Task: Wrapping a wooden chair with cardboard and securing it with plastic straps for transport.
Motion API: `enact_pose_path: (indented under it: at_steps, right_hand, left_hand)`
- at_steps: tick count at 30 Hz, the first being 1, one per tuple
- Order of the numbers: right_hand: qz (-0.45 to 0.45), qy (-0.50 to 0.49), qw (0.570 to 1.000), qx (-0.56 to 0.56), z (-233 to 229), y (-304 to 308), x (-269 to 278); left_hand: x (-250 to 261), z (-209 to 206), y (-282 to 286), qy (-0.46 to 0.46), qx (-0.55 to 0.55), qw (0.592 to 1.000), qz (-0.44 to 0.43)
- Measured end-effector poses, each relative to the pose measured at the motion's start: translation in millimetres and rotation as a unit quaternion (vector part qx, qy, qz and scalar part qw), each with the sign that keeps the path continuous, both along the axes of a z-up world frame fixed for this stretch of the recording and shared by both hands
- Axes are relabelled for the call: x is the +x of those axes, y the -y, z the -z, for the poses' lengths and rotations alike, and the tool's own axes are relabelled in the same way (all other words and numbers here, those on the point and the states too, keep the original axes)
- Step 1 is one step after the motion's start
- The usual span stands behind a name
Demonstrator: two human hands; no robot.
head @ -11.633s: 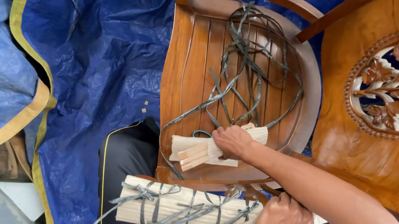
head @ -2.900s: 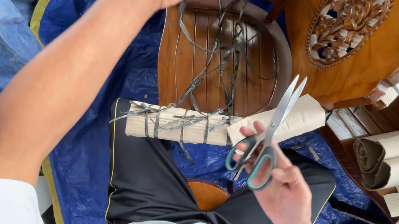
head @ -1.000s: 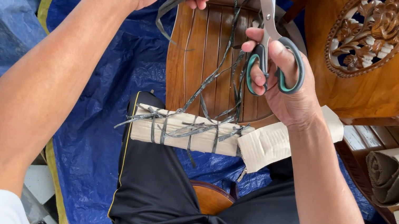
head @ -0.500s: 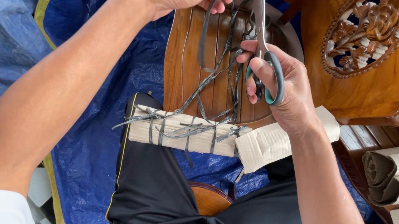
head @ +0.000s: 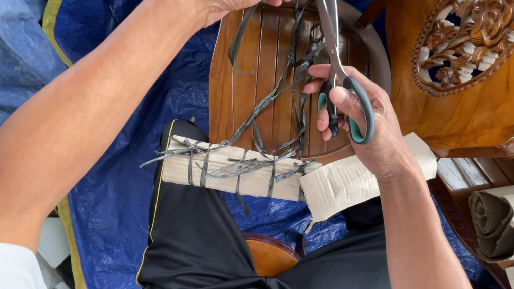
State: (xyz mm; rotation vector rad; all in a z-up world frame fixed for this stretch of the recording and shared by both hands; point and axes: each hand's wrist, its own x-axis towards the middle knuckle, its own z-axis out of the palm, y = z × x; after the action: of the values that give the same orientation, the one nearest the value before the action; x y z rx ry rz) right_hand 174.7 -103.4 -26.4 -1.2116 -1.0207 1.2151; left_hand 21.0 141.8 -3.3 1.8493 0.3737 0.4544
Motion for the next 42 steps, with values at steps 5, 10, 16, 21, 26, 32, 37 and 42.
enact_pose_path:
  at_steps: [5,10,16,21,26,32,37,42]
  right_hand:
    - [-0.008,-0.005,1.0,0.001,-2.3,-3.7,-2.3]
    - [-0.003,0.013,0.999,0.043,-3.5,-7.8,-1.9]
    - [0.015,0.042,0.998,0.034,-3.2,-6.5,-6.0]
    - [0.021,0.039,0.999,0.031,-5.0,-5.6,-6.7]
    - [0.017,0.038,0.999,0.036,-8.2,-1.6,-7.6]
    - [0.006,0.021,0.999,0.038,-13.4,2.1,-8.7]
    - [0.02,0.004,0.999,0.028,-16.3,3.9,-10.0]
    - [0.018,-0.005,0.999,0.028,-12.6,4.2,-9.6]
  left_hand:
    - [6.4,-0.1,0.1,0.001,-0.002,1.0,0.005]
    - [9.4,-5.9,5.5,-0.001,-0.011,1.0,0.022]
    - [10.8,-4.8,5.0,-0.012,-0.02,1.0,0.018]
    - [13.1,-4.3,2.9,-0.005,-0.057,0.998,0.034]
    - [13.0,-5.3,-5.4,0.023,-0.111,0.992,0.058]
    - [8.2,-22.9,3.8,0.021,-0.145,0.984,0.104]
    - [9.4,-22.3,6.2,0.0,-0.094,0.987,0.133]
    - [10.5,-16.4,3.7,-0.016,-0.094,0.983,0.154]
